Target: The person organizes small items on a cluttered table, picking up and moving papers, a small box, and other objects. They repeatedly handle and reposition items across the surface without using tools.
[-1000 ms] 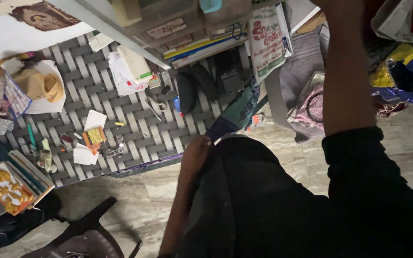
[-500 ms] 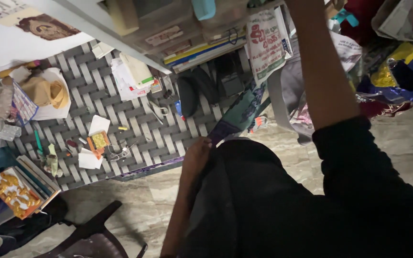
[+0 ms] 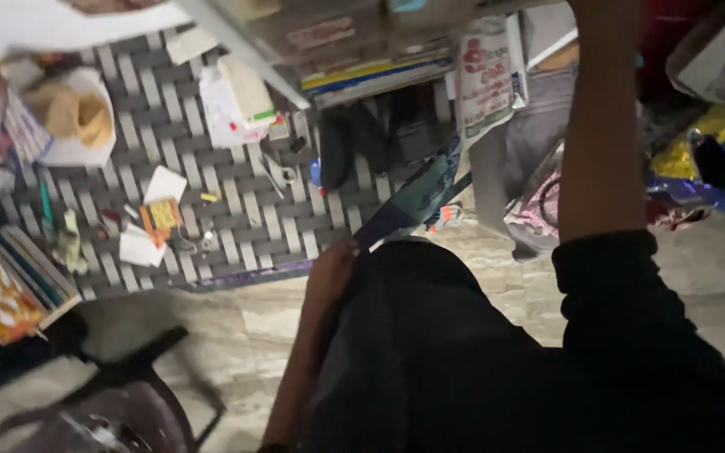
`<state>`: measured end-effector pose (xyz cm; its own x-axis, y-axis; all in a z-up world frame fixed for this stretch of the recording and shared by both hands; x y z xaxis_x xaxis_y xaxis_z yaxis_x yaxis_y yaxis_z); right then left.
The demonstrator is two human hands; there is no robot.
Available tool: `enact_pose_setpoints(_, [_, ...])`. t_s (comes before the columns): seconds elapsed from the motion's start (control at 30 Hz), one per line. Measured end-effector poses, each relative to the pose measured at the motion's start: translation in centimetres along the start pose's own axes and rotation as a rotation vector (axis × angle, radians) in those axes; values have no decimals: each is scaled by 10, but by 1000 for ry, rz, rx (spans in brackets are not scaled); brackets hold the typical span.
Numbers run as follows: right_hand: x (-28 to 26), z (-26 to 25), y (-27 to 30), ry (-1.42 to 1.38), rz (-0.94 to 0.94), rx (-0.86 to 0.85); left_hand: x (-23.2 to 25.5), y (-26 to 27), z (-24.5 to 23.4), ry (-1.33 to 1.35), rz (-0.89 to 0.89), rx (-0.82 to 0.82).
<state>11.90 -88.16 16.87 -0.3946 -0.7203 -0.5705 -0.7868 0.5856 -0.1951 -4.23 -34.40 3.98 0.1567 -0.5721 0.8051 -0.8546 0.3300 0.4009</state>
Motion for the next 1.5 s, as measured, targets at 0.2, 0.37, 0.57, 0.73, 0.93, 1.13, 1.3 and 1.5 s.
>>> enact_pose_setpoints(0.2, [-46, 11, 56, -193, -134, 191, -33, 8, -10, -8, 97, 197])
enact_pose_setpoints(0.37, [-135, 53, 181, -344, -421, 29, -59, 32, -36, 188, -142, 432])
enact_pose_setpoints(0.57, [-235, 144, 352, -263, -540, -988, -126, 64, -47, 170, -341, 653])
enact_pose_setpoints(0.73, [-263, 221, 397, 43, -1020, -1213, -215, 65, -60, 101, -373, 686])
enact_pose_setpoints(0.93, [-316, 352, 439, 151, -496, -1388, -289, 66, -120, 123, -189, 691])
enact_pose_setpoints(1.13, [-386, 452, 487, -22, -974, -866, -313, 87, -198, 329, -339, 583])
enact_pose_setpoints(1.3, [-404, 484, 504, 119, -1004, -836, -349, 110, -243, 326, -300, 505])
enact_pose_setpoints(1.5, [-394, 478, 487, -120, -734, -803, -368, 104, -269, 301, -257, 496])
Point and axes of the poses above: each hand's wrist, its own y-axis away from the middle knuckle, its own z-axis out of the palm, x = y × z, the point moved 4 cm from there along -y, towards the middle knuckle, and after that the axes turned 7 degrees about y, right-handed, at the moved point
